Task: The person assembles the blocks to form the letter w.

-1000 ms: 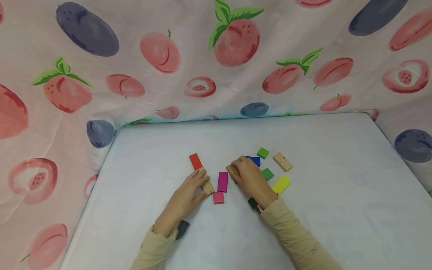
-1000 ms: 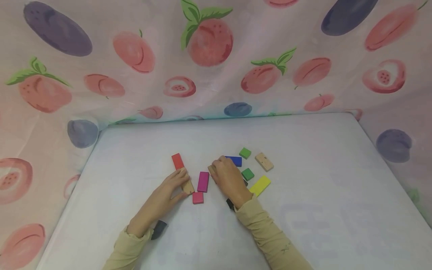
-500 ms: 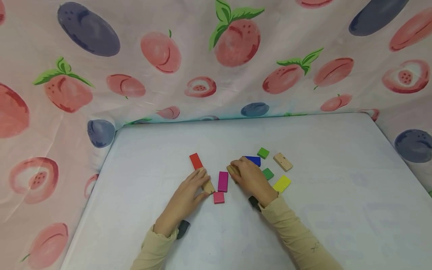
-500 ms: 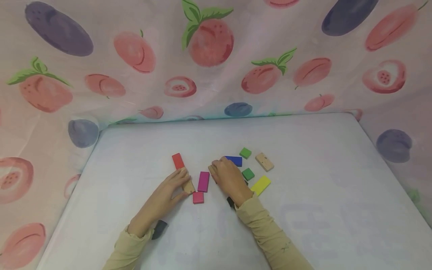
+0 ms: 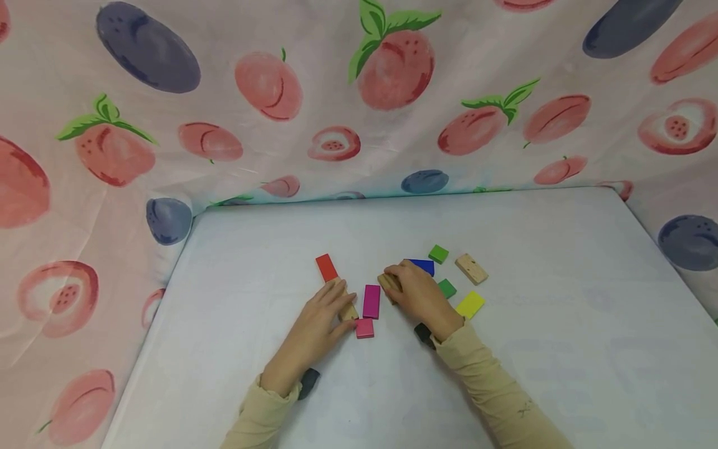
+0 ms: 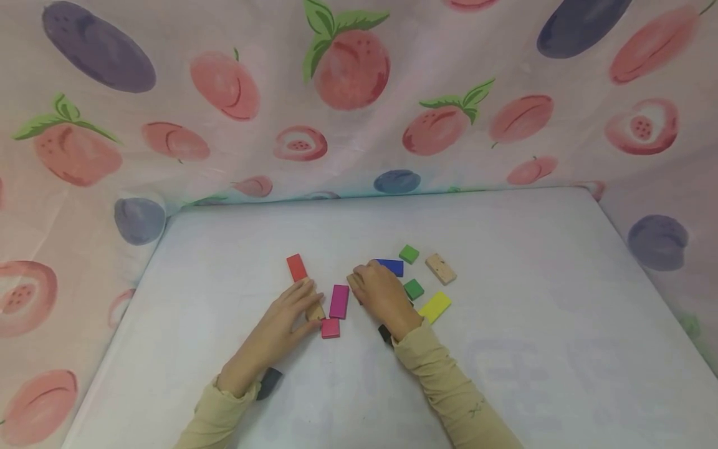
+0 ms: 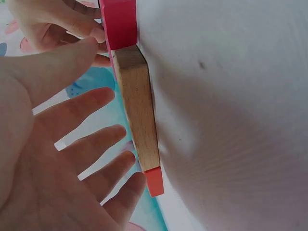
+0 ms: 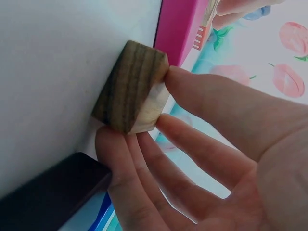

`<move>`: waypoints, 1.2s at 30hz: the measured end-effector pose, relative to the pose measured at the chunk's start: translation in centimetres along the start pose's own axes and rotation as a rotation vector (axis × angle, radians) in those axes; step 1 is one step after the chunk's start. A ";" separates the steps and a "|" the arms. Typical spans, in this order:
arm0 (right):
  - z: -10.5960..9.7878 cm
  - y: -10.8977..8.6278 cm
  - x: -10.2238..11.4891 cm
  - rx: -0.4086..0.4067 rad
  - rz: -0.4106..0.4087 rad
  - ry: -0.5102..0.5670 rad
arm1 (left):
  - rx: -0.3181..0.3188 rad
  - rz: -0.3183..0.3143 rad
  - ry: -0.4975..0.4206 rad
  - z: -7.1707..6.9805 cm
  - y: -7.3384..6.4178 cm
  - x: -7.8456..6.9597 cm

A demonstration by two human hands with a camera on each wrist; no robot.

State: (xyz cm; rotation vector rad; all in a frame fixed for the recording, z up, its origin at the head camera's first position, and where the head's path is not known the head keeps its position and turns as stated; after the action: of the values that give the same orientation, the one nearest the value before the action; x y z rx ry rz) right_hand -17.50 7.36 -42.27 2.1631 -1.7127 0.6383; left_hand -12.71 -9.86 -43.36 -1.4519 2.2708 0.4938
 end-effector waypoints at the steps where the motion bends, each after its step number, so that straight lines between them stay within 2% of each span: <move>1: 0.0 0.0 0.0 0.001 0.002 0.001 | 0.003 0.000 -0.001 0.1 0.0 0.0; 11: 0.0 0.1 -0.2 -0.005 0.016 0.028 | 0.017 0.035 -0.020 0.4 -0.2 -0.4; 21: -0.2 0.3 -0.1 -0.017 0.007 0.042 | 0.062 0.037 -0.004 0.9 -0.3 -0.9; 29: -0.1 0.4 -0.2 -0.018 0.034 0.042 | 0.056 0.037 0.003 0.9 -0.2 -1.1; 36: -0.3 0.9 -0.3 -0.053 0.040 0.047 | 0.050 0.038 0.005 0.9 -0.3 -1.2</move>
State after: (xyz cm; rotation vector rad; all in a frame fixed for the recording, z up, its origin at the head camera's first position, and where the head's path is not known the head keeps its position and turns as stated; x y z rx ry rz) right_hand -18.44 7.54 -42.17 2.0672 -1.7327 0.6417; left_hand -11.89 -8.61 -43.52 -1.3899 2.3014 0.4415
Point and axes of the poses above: each hand's wrist, its own y-axis towards the middle knuckle, its own z-axis out of the palm, x = y × z, the point moved 7 cm from there along y, towards the middle knuckle, and after that the axes turned 3 degrees about -x, right-handed, at the moved point
